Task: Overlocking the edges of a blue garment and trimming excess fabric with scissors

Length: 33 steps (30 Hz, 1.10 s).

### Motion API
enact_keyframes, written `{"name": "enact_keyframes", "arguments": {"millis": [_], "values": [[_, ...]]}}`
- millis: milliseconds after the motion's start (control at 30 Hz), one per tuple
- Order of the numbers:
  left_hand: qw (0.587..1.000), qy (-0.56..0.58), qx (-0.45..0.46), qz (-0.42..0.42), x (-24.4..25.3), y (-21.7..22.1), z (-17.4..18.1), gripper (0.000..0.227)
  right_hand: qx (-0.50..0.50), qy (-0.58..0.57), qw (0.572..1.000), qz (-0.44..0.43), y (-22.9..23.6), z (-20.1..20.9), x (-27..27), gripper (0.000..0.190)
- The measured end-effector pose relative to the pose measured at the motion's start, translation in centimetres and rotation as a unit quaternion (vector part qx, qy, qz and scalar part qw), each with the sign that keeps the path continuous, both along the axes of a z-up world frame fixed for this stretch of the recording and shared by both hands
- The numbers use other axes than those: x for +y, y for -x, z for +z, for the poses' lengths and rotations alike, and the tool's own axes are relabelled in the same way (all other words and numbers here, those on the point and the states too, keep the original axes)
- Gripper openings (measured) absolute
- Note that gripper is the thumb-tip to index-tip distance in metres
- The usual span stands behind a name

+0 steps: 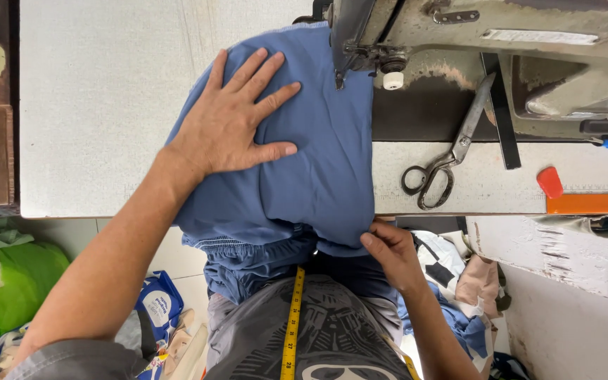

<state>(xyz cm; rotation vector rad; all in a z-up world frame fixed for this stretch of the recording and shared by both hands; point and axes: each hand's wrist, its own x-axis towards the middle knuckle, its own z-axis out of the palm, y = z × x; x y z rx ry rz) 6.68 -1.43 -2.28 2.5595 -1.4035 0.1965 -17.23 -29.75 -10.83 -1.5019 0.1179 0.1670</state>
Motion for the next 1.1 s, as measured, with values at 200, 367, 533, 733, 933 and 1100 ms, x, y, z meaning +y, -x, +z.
{"name": "enact_keyframes", "arguments": {"millis": [200, 367, 533, 733, 933, 1100], "values": [[1.000, -0.003, -0.003, -0.029, 0.1, -2.4, 0.1, 0.091, 0.060, 0.108, 0.989, -0.079, -0.1, 4.1, 1.2, 0.020], [0.999, -0.003, -0.011, -0.046, 0.0, -4.4, -0.2, 0.092, 0.022, 0.245, 0.966, -0.076, -0.8, 8.0, 1.8, 0.016], [0.998, -0.017, -0.010, -0.053, 0.1, -6.3, -0.6, 0.094, -0.034, 0.359, 0.927, -0.108, -1.8, 10.5, 2.3, 0.037], [0.998, -0.028, -0.017, -0.055, -0.1, -7.7, -0.7, 0.095, -0.227, 0.467, 0.854, -0.045, -3.9, 11.2, 2.0, 0.025], [0.997, -0.017, -0.043, -0.063, -0.2, -8.7, -0.7, 0.095, -0.249, 0.570, 0.782, -0.040, -5.1, 9.9, 1.5, 0.019], [0.998, -0.023, -0.031, -0.054, -0.3, -10.2, -0.8, 0.096, -0.260, 0.597, 0.758, -0.039, -6.5, 9.2, 1.2, 0.022]]}}
